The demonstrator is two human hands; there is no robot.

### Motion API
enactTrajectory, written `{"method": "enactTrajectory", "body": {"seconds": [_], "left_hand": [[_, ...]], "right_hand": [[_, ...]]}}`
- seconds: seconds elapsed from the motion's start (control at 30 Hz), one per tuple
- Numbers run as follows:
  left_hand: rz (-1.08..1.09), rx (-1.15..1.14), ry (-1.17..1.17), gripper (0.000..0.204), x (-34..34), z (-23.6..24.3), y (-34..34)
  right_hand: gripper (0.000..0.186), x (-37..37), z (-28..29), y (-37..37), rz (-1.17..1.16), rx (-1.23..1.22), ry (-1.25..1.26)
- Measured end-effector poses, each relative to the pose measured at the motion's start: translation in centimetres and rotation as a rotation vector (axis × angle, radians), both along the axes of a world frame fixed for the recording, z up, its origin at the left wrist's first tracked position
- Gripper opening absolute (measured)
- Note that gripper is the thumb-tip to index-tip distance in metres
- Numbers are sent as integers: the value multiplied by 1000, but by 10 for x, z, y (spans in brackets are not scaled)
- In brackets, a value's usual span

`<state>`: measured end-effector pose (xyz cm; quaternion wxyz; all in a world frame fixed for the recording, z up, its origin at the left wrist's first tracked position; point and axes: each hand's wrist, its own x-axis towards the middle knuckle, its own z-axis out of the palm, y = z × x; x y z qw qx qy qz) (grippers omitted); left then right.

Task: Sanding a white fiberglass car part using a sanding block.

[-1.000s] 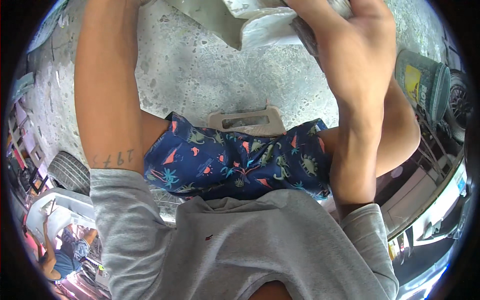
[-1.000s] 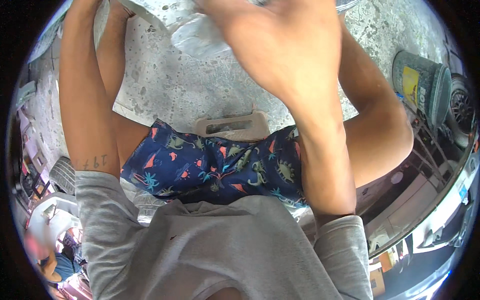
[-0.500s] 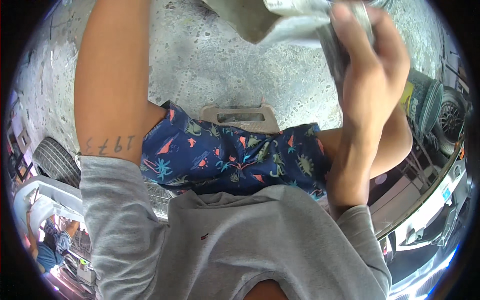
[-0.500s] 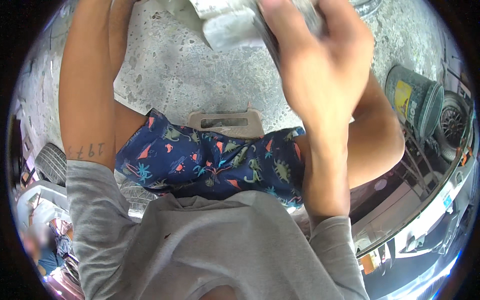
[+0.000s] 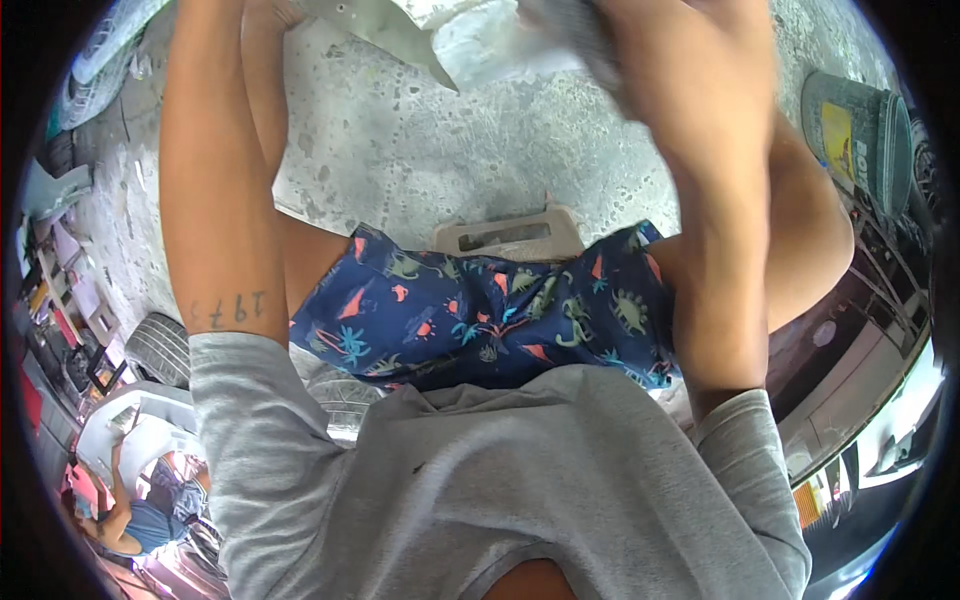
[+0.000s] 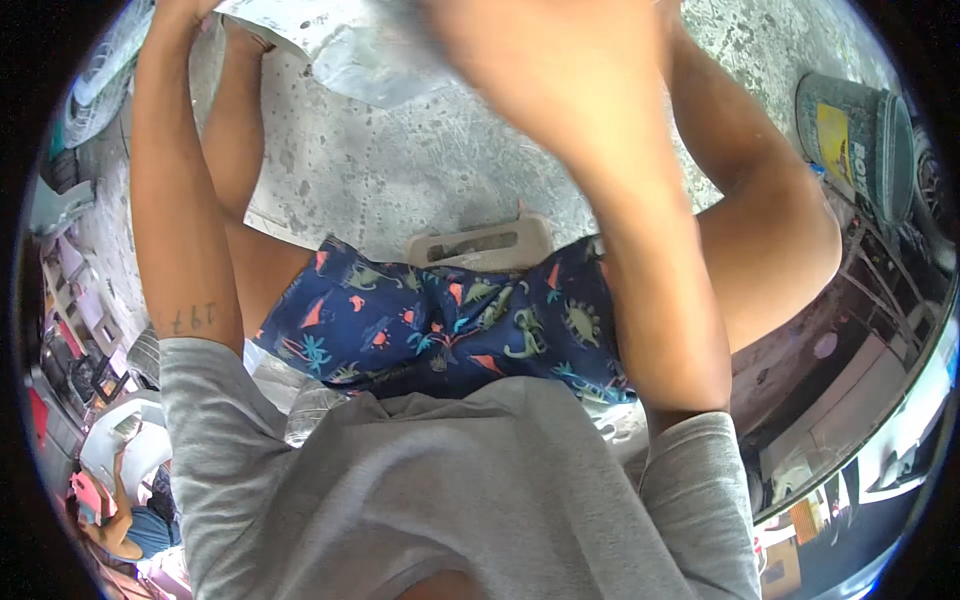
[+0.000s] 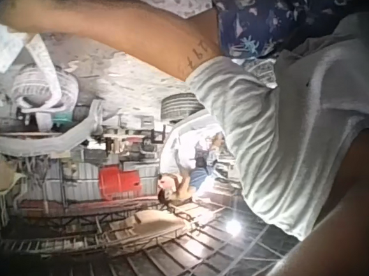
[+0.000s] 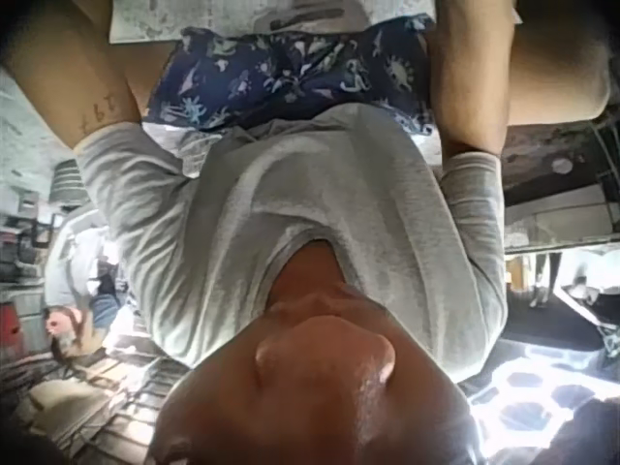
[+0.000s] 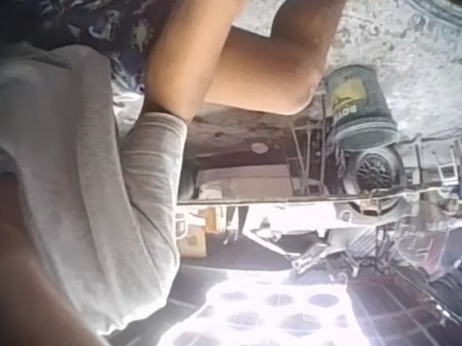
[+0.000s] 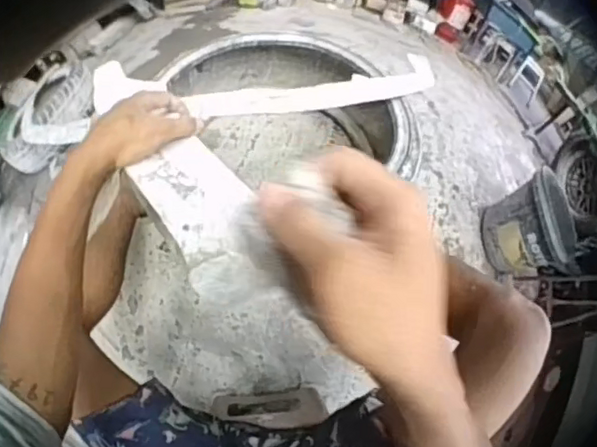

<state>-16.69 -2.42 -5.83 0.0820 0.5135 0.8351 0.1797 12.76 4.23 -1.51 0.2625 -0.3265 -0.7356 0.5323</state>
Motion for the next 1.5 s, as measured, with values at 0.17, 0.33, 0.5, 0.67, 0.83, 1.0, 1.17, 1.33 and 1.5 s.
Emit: {"method": "enactTrajectory", "body": {"seconds": [0.17, 0.33, 0.5, 0.67, 0.83, 1.0, 1.17, 1.33, 1.5], "left_hand": [[45, -10, -3, 50, 10, 13, 5], [65, -16, -35, 51, 12, 13, 4], [68, -19, 60, 51, 16, 14, -1], [92, 18, -6, 51, 22, 17, -1], [130, 5, -73, 50, 25, 19, -3], [88, 87, 102, 46, 40, 19, 6], [7, 90, 47, 44, 22, 18, -5], [105, 21, 50, 46, 30, 22, 2], [61, -3, -44, 48, 20, 22, 5]], "right_hand": [[7, 42, 5, 15, -226, -27, 82], [8, 24, 1, 12, 223, 198, 183], [11, 22, -7, 23, 398, 147, 28], [15, 41, -20, 66, 750, 447, 34], [14, 20, -21, 64, 842, 473, 100], [20, 38, -15, 70, 871, 562, 28], [18, 23, -26, 65, 851, 477, 183], [12, 75, -16, 67, 335, 158, -106], [11, 28, -1, 53, 122, -309, -60]]}}
